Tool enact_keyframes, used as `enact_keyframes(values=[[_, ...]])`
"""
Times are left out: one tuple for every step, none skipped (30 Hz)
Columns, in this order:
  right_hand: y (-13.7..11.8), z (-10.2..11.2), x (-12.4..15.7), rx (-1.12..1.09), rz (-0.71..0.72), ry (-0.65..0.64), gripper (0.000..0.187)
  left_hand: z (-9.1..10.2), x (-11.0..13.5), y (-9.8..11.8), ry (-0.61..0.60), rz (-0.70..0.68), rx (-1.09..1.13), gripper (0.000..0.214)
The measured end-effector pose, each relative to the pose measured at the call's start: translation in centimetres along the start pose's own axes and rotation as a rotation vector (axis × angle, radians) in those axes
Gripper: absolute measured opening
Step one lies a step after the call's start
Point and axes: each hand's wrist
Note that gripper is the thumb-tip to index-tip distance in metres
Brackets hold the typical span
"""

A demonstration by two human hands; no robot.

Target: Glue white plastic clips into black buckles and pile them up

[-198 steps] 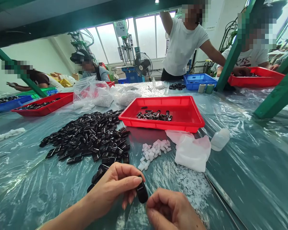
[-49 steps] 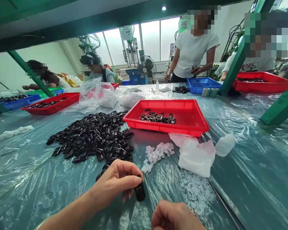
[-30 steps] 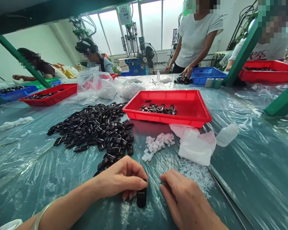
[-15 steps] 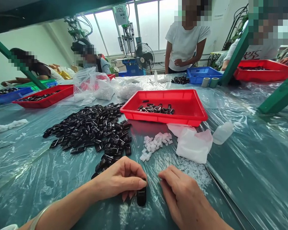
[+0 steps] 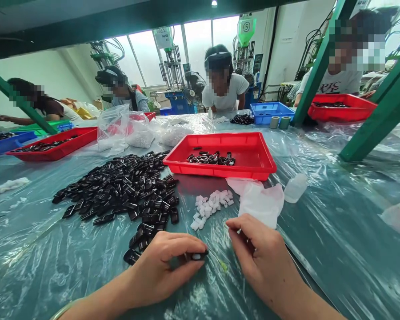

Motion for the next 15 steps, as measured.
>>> enact_keyframes(values=[[0.1,0.0,-0.1,-0.001,-0.005,0.003,0.012,-0.1,0.0,-0.1,-0.020,-0.019,-0.030,0.018],[0.1,0.0,-0.1,-0.001,-0.016,0.006,0.012,-0.2,0.0,-0.2,-0.037,-0.026,-0.050,0.018],[0.2,0.0,-0.2,-0.002,-0.026,0.004,0.012,-0.3,0.1,-0.3,-0.047,-0.027,-0.064,0.018],[0.3,0.0,-0.2,-0.002,-0.034,0.007,0.012,-0.4,0.1,-0.4,-0.053,-0.024,-0.074,0.018],[0.4,-0.1,-0.2,-0.001,-0.038,0.006,0.012,-0.4,0.1,-0.4,-0.054,-0.020,-0.081,0.017],[0.5,-0.1,-0.3,0.001,-0.041,0.010,0.012,-0.5,0.1,-0.4,-0.056,-0.018,-0.087,0.017],[0.5,-0.1,-0.3,0.005,-0.044,0.023,0.012,-0.5,0.1,-0.4,-0.058,-0.015,-0.093,0.017],[0.6,-0.1,-0.3,0.011,-0.045,0.047,0.012,-0.5,0.2,-0.4,-0.060,-0.012,-0.099,0.017],[0.7,0.0,-0.4,0.023,-0.041,0.083,0.012,-0.5,0.2,-0.4,-0.063,-0.010,-0.105,0.017],[0.8,0.2,-0.5,0.043,-0.039,0.128,0.011,-0.6,0.2,-0.4,-0.066,-0.013,-0.113,0.017],[0.9,0.5,-0.6,0.074,-0.041,0.194,0.011,-0.6,0.2,-0.5,-0.070,-0.019,-0.121,0.017],[1.1,1.0,-0.7,0.110,-0.050,0.275,0.011,-0.7,0.1,-0.5,-0.072,-0.025,-0.126,0.017],[1.5,1.7,-0.9,0.147,-0.063,0.362,0.012,-0.7,0.1,-0.6,-0.071,-0.030,-0.128,0.017],[2.0,2.5,-1.1,0.181,-0.087,0.462,0.016,-0.8,0.0,-0.7,-0.071,-0.034,-0.127,0.017],[2.7,3.4,-1.4,0.200,-0.112,0.549,0.021,-0.9,-0.1,-0.7,-0.066,-0.036,-0.121,0.017]])
Point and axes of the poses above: each hand's wrist, its own x-axis away from the middle knuckle, its own z-axis out of the back of the hand, y = z × x, and after that the axes turned 14 degrees about -y, right-handed
